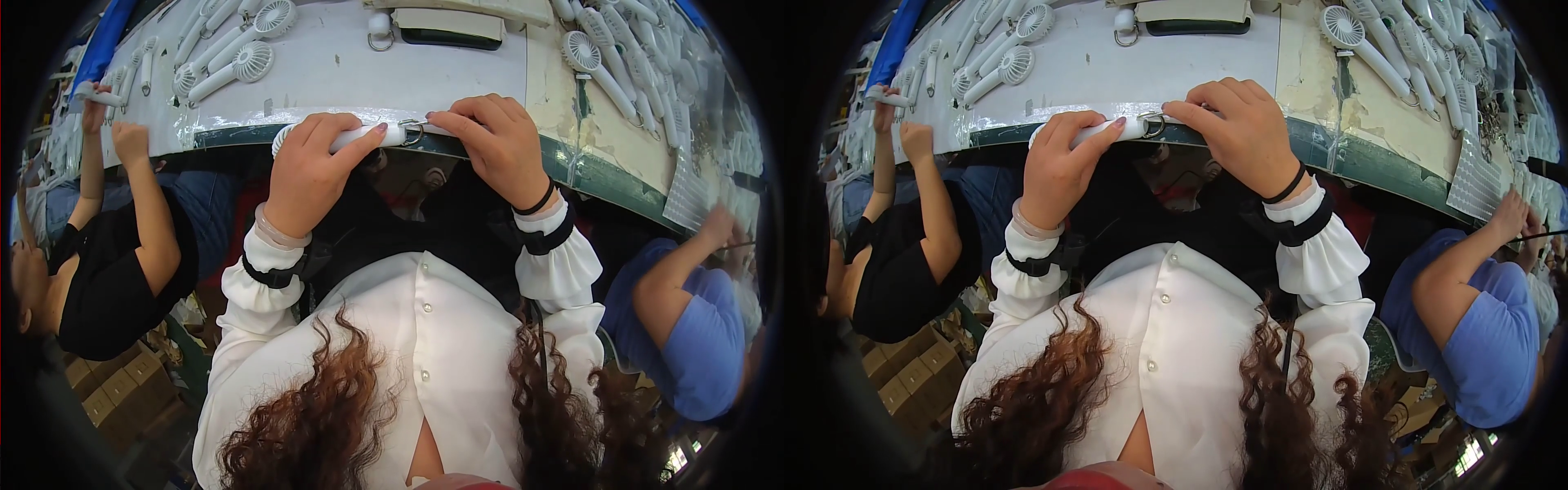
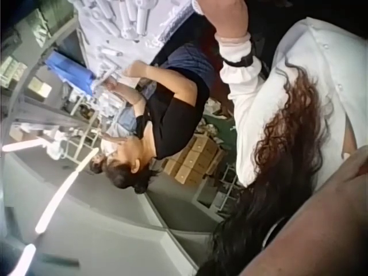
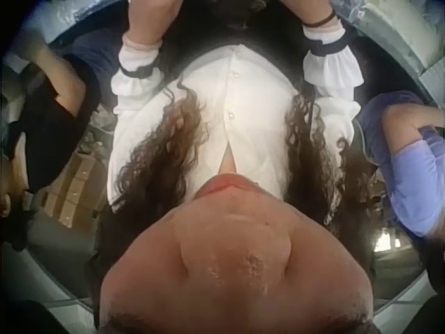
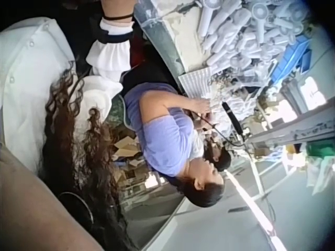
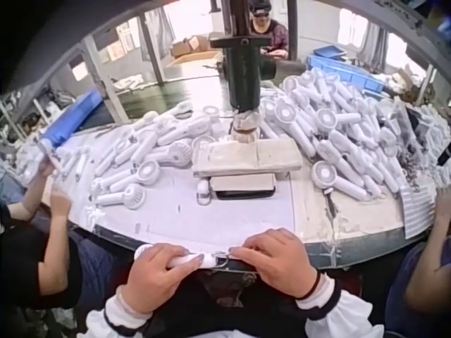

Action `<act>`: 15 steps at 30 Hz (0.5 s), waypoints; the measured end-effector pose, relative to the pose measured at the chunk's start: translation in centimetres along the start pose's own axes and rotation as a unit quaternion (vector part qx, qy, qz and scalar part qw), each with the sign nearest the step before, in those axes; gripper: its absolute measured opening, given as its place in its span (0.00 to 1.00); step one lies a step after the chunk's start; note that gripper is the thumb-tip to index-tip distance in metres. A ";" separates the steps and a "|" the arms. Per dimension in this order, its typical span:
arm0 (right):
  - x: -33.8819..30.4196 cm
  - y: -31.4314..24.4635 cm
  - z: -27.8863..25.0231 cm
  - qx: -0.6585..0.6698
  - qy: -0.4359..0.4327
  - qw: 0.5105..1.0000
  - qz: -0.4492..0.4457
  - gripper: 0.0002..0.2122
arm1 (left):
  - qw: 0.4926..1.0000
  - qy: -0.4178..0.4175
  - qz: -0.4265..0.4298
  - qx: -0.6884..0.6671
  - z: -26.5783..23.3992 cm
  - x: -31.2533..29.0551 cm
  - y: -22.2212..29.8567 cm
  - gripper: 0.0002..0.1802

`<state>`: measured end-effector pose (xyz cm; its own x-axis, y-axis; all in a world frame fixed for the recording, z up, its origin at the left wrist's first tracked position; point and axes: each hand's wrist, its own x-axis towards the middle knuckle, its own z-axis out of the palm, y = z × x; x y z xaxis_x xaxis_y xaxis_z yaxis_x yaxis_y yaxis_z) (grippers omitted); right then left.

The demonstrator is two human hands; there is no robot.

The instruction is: Assembling small white handheld fans by fitting plastic components and using an electric screwdriver.

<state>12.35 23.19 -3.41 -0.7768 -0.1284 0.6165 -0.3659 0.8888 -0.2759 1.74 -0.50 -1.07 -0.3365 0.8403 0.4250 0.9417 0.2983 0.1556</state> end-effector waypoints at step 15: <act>0.4 0.1 -0.4 -0.002 -0.019 1.000 -0.006 0.17 | 1.000 -0.002 0.002 -0.011 -0.1 0.2 -0.1 0.20</act>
<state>12.24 23.34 -2.94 -0.7915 -0.1547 0.5913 -0.3729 0.8887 -0.2667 1.56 -0.39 -0.87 -0.3317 0.8436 0.4223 0.9430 0.2845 0.1725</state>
